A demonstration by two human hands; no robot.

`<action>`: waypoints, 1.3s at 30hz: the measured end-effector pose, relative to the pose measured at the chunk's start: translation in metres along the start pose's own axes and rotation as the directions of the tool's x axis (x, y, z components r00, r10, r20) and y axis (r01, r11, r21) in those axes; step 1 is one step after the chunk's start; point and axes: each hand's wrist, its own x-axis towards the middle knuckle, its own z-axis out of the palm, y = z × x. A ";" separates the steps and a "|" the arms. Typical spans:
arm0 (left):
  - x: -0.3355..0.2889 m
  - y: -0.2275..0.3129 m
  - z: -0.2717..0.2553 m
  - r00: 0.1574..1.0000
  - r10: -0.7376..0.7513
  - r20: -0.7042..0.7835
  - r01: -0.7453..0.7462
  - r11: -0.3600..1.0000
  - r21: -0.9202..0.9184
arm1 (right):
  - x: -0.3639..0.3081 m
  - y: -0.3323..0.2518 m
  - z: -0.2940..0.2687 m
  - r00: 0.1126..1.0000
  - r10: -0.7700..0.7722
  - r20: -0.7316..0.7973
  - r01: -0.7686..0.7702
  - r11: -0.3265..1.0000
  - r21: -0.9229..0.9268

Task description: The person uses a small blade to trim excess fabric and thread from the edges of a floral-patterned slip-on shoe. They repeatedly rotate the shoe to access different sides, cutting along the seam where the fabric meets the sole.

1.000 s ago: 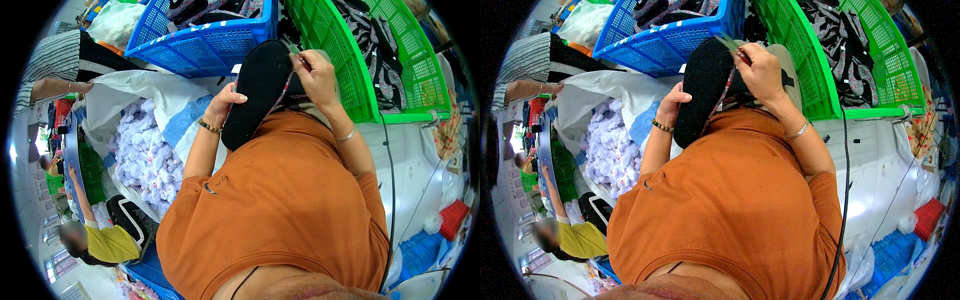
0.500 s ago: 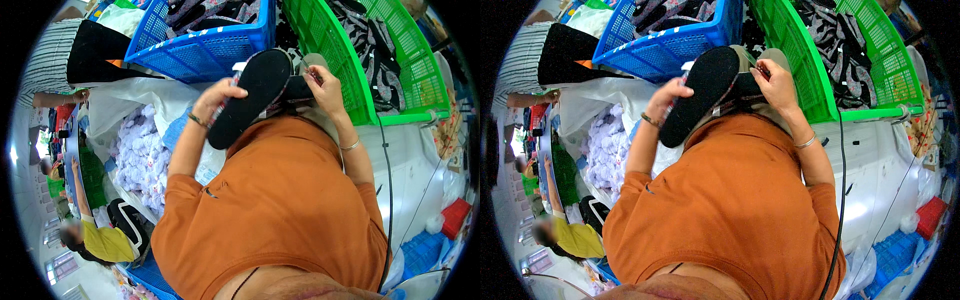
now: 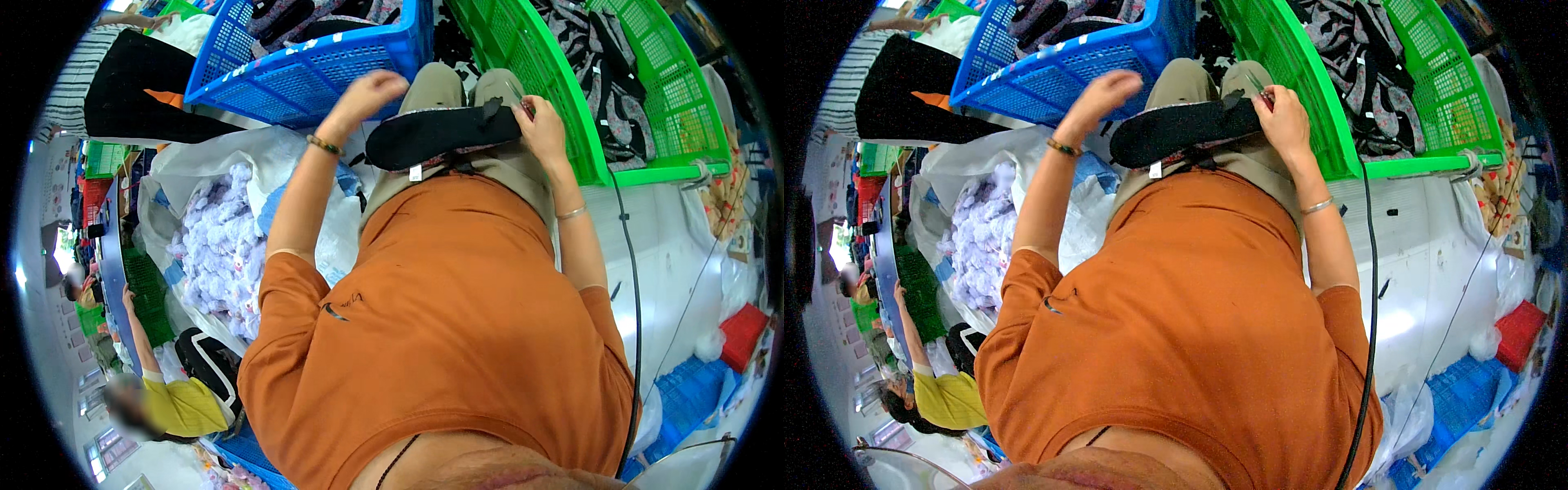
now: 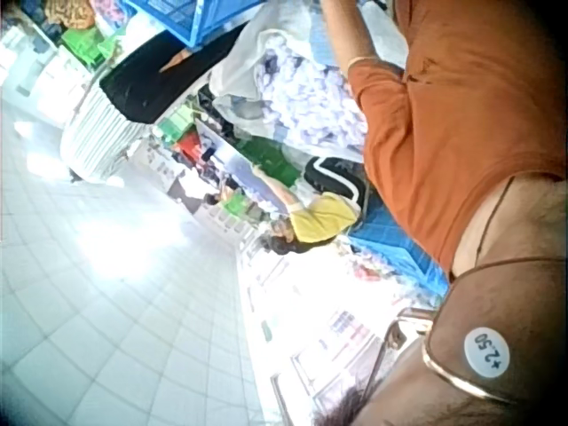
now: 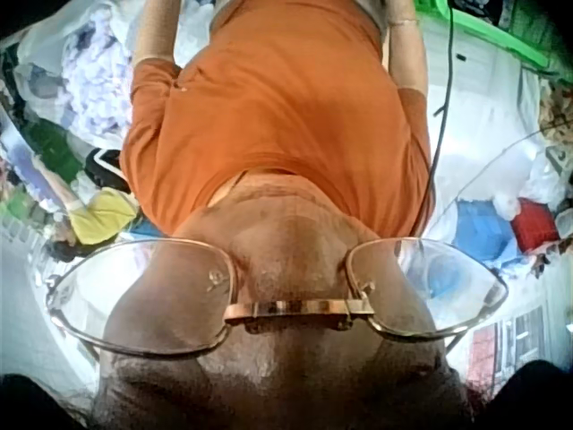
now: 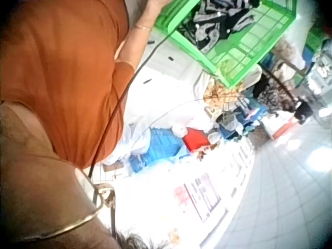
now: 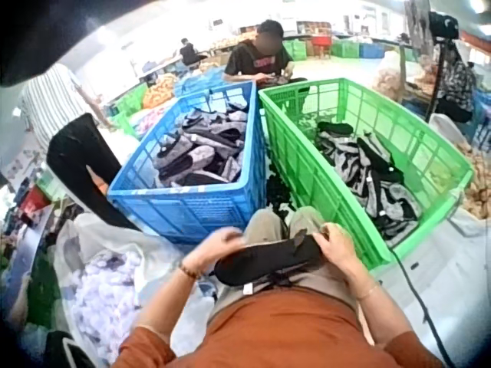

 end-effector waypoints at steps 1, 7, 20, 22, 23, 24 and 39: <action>-0.005 -0.017 0.012 0.994 -0.005 0.113 -0.008 0.993 0.116 | 0.000 0.007 0.003 0.997 0.044 0.070 -0.048 0.997 0.055; -0.043 -0.038 0.034 0.998 0.056 0.041 -0.064 0.967 0.245 | 0.000 0.004 0.005 0.878 0.116 0.464 -0.362 0.795 0.486; -0.076 -0.007 0.025 0.950 0.034 0.312 0.010 0.990 -0.138 | 0.003 -0.085 -0.008 0.934 -0.350 0.077 0.233 0.755 0.613; -0.081 0.006 0.025 0.961 0.041 0.275 -0.019 0.996 -0.082 | 0.000 -0.106 -0.022 0.895 -0.427 0.128 0.329 0.826 0.458; -0.083 0.014 0.025 0.967 0.049 0.249 -0.036 0.998 -0.056 | -0.003 -0.107 -0.014 0.891 -0.446 0.088 0.365 0.817 0.447; -0.084 0.019 0.024 0.973 0.057 0.222 -0.052 0.998 -0.030 | -0.004 -0.107 -0.016 0.908 -0.403 0.111 0.290 0.799 0.527; -0.116 0.019 0.006 0.952 0.278 -0.129 -0.272 0.960 0.060 | 0.000 -0.104 -0.025 0.876 0.083 0.475 -0.478 0.278 0.833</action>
